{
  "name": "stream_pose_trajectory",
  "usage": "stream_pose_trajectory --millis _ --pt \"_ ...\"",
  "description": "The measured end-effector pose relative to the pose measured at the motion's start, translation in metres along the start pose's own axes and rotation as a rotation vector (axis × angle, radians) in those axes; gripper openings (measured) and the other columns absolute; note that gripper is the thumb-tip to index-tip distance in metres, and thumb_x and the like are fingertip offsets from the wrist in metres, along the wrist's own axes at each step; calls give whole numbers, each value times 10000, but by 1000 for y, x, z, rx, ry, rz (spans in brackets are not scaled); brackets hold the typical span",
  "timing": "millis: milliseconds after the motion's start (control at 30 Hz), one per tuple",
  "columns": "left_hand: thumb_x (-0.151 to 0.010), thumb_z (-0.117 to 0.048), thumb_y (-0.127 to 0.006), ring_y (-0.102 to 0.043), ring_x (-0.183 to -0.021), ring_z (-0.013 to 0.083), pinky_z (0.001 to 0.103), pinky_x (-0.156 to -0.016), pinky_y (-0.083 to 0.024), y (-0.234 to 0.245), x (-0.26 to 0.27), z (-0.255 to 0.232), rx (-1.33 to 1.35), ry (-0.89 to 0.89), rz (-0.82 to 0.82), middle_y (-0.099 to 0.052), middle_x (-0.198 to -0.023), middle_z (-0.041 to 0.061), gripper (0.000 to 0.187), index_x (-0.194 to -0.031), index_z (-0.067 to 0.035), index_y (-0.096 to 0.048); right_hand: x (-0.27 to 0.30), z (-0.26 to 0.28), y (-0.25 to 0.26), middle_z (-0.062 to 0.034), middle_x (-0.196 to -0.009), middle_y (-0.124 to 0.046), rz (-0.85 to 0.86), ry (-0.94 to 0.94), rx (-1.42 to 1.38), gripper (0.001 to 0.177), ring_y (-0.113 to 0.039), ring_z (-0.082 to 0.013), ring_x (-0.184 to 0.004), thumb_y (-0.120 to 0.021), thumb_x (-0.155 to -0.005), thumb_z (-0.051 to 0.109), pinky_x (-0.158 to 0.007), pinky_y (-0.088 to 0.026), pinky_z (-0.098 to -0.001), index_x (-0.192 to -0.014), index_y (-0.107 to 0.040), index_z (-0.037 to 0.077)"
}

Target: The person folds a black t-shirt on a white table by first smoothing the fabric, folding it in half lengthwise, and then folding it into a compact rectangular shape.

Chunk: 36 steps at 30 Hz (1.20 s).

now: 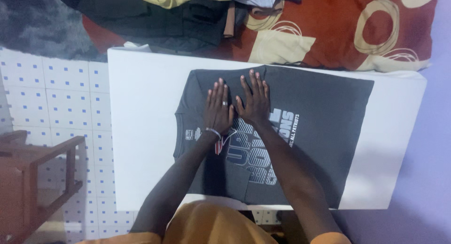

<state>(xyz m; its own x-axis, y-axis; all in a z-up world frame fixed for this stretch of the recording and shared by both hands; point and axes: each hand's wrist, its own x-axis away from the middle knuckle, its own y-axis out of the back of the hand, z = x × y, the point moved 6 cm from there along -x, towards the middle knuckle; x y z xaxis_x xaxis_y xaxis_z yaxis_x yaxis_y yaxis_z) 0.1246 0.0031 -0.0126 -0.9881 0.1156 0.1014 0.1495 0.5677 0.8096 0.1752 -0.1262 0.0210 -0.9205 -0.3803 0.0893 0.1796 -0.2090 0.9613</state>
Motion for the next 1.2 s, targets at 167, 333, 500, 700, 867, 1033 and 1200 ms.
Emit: stream_pose_trajectory --millis 167,333,500,700,867,1033,1200 --pt "-987 -387 -528 -139 -1593 364 513 -1290 -106 31 -18 37 -19 72 -110 -172 -1700 249 798 -1588 77 -281 1 4 6 -204 -1699 -239 -12 17 -17 721 -195 -371 -1592 -610 -984 351 -1270 -161 -578 -1615 -357 109" --pt "-981 -419 -540 -116 -1594 398 518 -1290 -103 41 -17 39 -40 109 -126 -150 -1695 291 848 -1579 117 -270 0 5 6 -204 -1692 -237 6 5 9 726 -197 -366 -1579 -601 -973 358 -1258 -167 -579 -1607 -354 106" --pt "-961 -440 -520 -93 -1595 407 517 -1291 -83 45 -18 38 -77 127 -102 -126 -1692 297 870 -1572 124 -265 4 6 -2 -227 -1701 -204 -40 -11 71 681 -181 -376 -1588 -532 -1017 335 -1261 -158 -574 -1617 -333 83" --pt "-985 -413 -503 -82 -1609 395 509 -1300 -72 46 -16 38 -118 107 -121 -120 -1707 299 839 -1590 113 -256 7 47 -35 -200 -1738 -164 59 66 44 608 -150 -369 -1615 -429 -1072 286 -1291 -133 -574 -1638 -317 96" --pt "-954 -440 -504 -78 -1581 382 510 -1275 -69 45 -20 40 -92 127 -80 -107 -1684 289 863 -1570 108 -251 -11 11 -20 -222 -1693 -128 179 50 74 701 -116 -384 -1571 -459 -1033 397 -1249 -110 -577 -1627 -240 95" --pt "-948 -435 -512 -70 -1597 373 492 -1290 -63 52 -16 37 -93 140 -65 -99 -1696 278 875 -1585 103 -244 -23 -22 5 -255 -1688 -143 79 -32 126 727 -118 -397 -1572 -472 -1028 380 -1247 -100 -579 -1609 -214 27" --pt "-927 -430 -522 -85 -1586 373 494 -1276 -66 52 -17 35 -104 158 -50 -117 -1689 281 879 -1574 97 -245 -16 -13 3 -255 -1710 -130 5 -64 153 718 -108 -391 -1605 -463 -1062 360 -1274 -118 -576 -1630 -222 -5"
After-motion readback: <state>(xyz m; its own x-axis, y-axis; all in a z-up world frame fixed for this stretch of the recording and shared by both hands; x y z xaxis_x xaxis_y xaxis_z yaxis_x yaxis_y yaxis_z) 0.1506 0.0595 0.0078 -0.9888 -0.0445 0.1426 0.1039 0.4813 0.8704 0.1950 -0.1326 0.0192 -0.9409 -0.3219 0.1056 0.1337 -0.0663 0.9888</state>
